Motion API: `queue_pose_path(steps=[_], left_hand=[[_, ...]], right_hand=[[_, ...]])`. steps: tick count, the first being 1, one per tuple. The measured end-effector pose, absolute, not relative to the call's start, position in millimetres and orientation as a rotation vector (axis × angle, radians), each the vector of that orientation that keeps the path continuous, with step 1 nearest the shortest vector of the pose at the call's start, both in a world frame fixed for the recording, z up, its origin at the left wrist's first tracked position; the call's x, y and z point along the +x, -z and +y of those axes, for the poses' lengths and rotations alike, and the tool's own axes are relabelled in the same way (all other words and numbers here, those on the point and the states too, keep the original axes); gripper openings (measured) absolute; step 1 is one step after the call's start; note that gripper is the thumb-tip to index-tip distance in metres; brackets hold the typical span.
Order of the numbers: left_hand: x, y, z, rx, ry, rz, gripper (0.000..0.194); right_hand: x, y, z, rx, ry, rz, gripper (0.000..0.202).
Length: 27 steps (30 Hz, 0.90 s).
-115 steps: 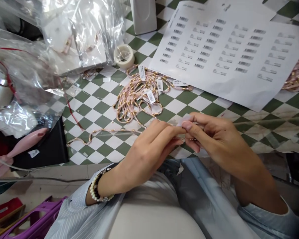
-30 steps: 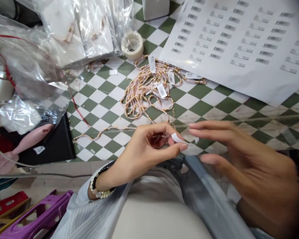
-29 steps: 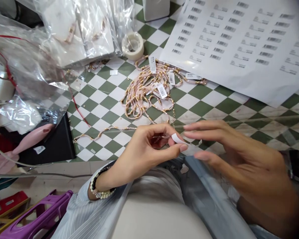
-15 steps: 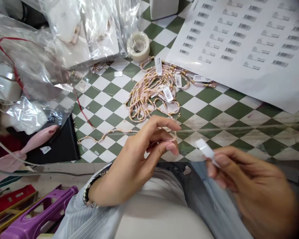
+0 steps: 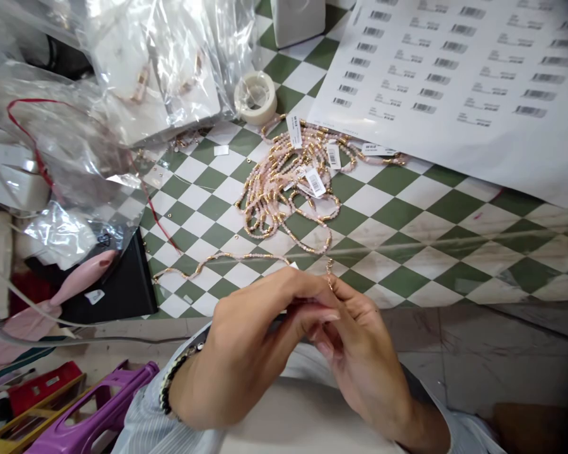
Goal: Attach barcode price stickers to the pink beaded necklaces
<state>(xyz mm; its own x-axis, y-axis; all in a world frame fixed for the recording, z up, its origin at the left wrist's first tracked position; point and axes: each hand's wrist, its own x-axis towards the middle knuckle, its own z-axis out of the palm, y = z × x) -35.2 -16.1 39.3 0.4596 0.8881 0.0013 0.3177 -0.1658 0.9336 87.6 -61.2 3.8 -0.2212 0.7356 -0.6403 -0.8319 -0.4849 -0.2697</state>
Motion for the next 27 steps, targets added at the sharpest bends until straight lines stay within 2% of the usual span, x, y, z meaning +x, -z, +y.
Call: queue_pose_path(steps=[8,13,20,27], left_hand=[[-38,-34,-20,1.756,-0.8,0.937,0.013],[-41,-26,-28,1.657,-0.917,1.019,0.024],[-35,-16,-30,1.677,-1.175,1.166,0.022],[-30,-7,-33,1.567,-1.26,1.149,0.022]], right_hand=[[78,-5,-58,-0.93,-1.813,0.309,0.026],[75,-8,-57,-0.921,-1.792,0.303,0.029],[69,-9,-63,-0.92,-1.725,0.267,0.023],[67,-10,-61,-0.869,-1.685,0.253,0.021]])
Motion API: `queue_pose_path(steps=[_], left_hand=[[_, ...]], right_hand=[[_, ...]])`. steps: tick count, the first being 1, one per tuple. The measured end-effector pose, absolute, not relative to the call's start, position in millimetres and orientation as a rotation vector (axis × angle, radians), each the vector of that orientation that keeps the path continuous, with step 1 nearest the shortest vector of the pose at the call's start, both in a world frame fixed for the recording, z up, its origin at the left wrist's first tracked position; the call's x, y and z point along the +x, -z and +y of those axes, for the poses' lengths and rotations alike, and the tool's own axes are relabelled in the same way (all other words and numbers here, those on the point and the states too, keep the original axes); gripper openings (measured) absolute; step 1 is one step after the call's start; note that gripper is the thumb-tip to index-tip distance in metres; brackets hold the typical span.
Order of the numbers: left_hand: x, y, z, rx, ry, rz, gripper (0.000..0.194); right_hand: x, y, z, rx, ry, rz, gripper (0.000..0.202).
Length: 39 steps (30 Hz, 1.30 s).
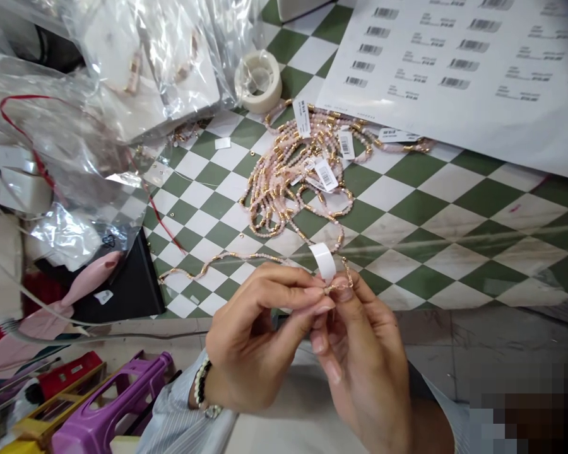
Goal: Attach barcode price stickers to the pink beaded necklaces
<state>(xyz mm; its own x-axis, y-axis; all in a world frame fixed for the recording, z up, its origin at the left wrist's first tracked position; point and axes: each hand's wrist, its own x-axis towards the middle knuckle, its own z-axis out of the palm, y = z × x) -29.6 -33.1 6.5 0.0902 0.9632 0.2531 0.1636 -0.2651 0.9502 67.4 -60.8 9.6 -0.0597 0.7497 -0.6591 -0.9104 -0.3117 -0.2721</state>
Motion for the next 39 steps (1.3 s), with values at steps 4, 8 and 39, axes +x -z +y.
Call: queue_pose_path(steps=[4,8,39], left_hand=[[-28.4,-4.6,-32.2,1.538,-1.291,1.176,0.024],[-27.5,-5.2,-32.4,1.46,-1.259,1.223,0.023],[-26.7,-9.2,-31.1,1.379,-1.181,1.269,0.013]], right_hand=[[67.8,-12.0,-59.8,-0.908,-1.647,0.224,0.025],[68.0,-12.9,-59.7,-0.92,-1.644,0.224,0.025],[72.9,-10.5,-59.2,-0.94,-1.66,0.213,0.024]])
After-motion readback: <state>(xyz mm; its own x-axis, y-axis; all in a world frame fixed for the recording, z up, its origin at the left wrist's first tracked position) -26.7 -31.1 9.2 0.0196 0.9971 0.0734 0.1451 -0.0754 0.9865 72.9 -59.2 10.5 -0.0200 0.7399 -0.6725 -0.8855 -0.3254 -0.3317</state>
